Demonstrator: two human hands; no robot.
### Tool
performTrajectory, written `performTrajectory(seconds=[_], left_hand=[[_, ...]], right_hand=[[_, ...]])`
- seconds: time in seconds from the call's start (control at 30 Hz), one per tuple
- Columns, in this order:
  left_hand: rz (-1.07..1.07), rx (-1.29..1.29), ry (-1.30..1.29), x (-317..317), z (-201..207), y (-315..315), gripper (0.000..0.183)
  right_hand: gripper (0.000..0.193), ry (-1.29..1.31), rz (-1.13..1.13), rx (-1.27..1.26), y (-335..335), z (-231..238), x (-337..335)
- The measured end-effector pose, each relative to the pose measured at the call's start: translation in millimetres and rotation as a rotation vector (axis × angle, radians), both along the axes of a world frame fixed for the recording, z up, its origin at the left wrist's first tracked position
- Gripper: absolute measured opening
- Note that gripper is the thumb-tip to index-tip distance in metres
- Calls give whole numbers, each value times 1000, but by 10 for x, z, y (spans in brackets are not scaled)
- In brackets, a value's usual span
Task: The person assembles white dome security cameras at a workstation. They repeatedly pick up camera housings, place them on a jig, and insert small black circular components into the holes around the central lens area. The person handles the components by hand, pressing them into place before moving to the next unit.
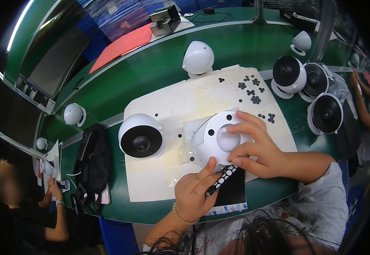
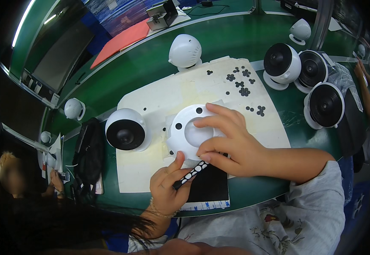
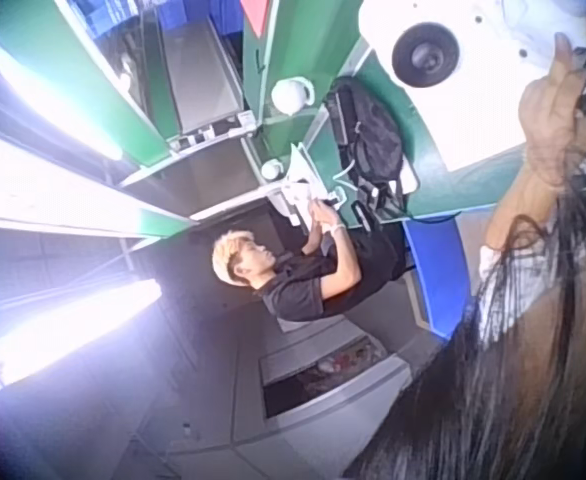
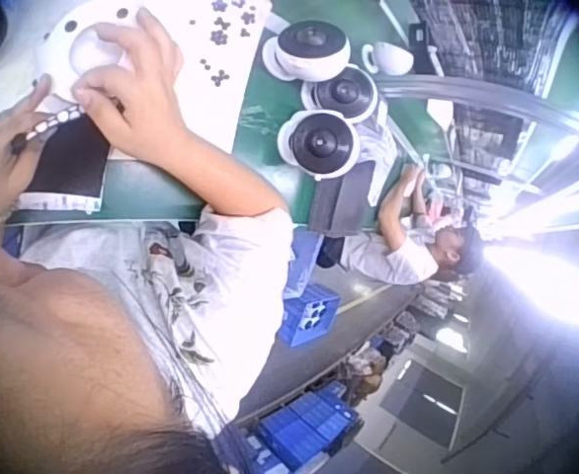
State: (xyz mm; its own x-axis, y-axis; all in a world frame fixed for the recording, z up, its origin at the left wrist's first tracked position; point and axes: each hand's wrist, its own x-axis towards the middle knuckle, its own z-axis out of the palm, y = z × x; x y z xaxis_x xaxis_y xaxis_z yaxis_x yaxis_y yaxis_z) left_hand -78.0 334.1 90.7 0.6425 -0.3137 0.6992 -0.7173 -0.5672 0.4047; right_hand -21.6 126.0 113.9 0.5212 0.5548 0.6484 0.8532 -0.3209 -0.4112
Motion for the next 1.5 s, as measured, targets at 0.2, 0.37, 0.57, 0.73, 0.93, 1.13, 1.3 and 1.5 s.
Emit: performTrajectory(seconds=[0.2, 0.37, 0.57, 0.73, 0.93, 1.13, 1.3, 1.5], left_hand=[[41, -8, 22, -25, 19, -11, 29], [60, -14, 8, -19, 35, -44, 26], [61, -42, 9, -16, 23, -64, 24], [71, -46, 20, -21, 9, -62, 25], [61, -20, 4, -17, 14, -69, 28], [54, -12, 17, -21, -9, -56, 29], [49, -15, 8, -18, -7, -61, 29], [62, -8, 22, -27, -3, -61, 29]], right_hand=[[31, -346, -204, -153, -101, -86, -118], [29, -209, -5, 122, 34, -12, -121], [22, -561, 78, 87, 53, -154, -200], [8, 75, -66, 124, -143, -27, -26], [13, 260, -49, 140, -194, -31, 49], [13, 307, -28, 140, -215, -48, 78], [13, 351, 0, 177, -224, -73, 94], [12, 237, -71, 107, -223, -58, 72]])
